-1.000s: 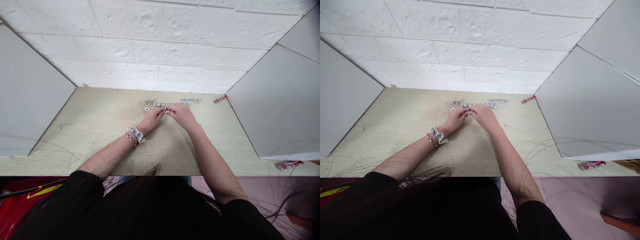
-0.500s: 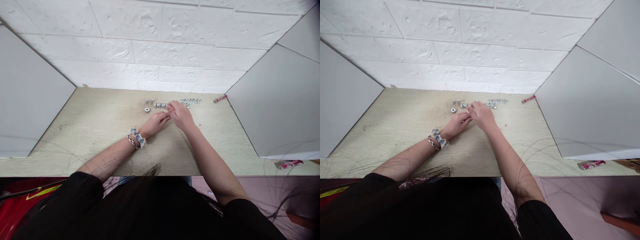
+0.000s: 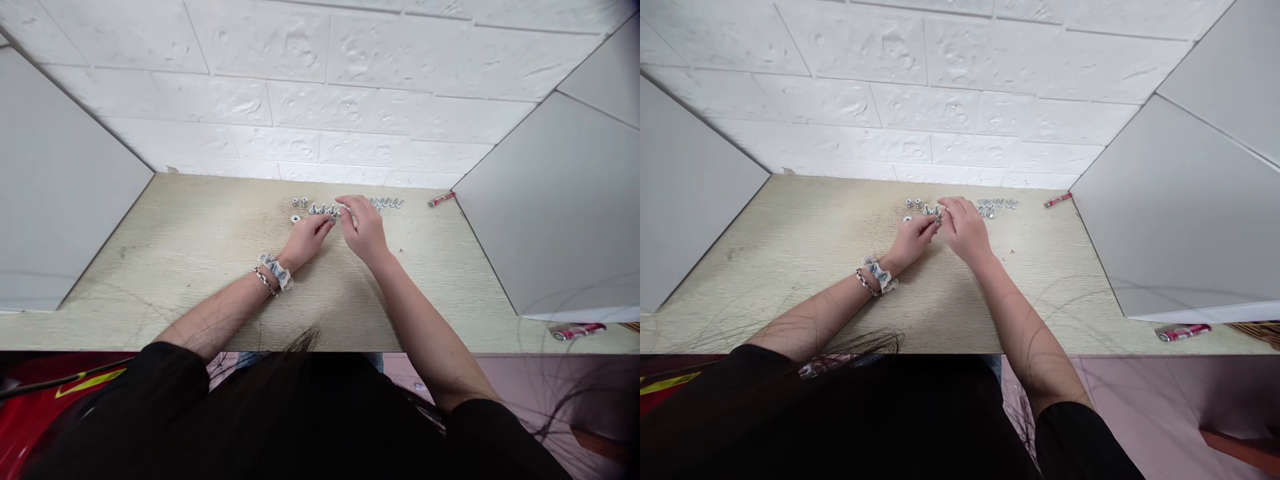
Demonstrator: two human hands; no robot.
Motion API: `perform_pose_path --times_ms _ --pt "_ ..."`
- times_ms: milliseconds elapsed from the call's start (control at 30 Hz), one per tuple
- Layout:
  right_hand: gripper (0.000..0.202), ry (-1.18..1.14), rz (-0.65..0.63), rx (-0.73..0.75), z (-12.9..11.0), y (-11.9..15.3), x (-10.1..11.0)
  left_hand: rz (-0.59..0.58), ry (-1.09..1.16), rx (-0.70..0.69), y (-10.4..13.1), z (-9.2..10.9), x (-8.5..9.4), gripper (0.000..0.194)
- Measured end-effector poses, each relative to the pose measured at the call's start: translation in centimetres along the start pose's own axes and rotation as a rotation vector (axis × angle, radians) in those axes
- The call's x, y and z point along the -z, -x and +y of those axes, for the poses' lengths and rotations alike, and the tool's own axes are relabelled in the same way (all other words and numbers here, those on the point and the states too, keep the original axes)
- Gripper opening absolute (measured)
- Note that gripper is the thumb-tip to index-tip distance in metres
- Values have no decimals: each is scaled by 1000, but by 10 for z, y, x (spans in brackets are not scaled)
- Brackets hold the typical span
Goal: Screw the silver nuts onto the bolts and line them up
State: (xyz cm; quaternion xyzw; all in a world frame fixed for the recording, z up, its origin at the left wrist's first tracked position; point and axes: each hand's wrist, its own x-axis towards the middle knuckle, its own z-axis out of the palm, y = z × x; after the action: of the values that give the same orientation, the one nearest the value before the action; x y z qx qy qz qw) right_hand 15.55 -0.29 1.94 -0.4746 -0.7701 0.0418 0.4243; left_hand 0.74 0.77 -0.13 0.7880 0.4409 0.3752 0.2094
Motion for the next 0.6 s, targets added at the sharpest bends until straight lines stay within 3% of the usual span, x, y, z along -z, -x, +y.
perform_pose_path --times_ms 233,600 --pt "29 -5 -257 73 2 -1 -3 -8 -91 12 -2 -7 -1 22" --pt "20 51 -274 -27 4 -4 -2 10 -81 29 -2 -4 -1 26"
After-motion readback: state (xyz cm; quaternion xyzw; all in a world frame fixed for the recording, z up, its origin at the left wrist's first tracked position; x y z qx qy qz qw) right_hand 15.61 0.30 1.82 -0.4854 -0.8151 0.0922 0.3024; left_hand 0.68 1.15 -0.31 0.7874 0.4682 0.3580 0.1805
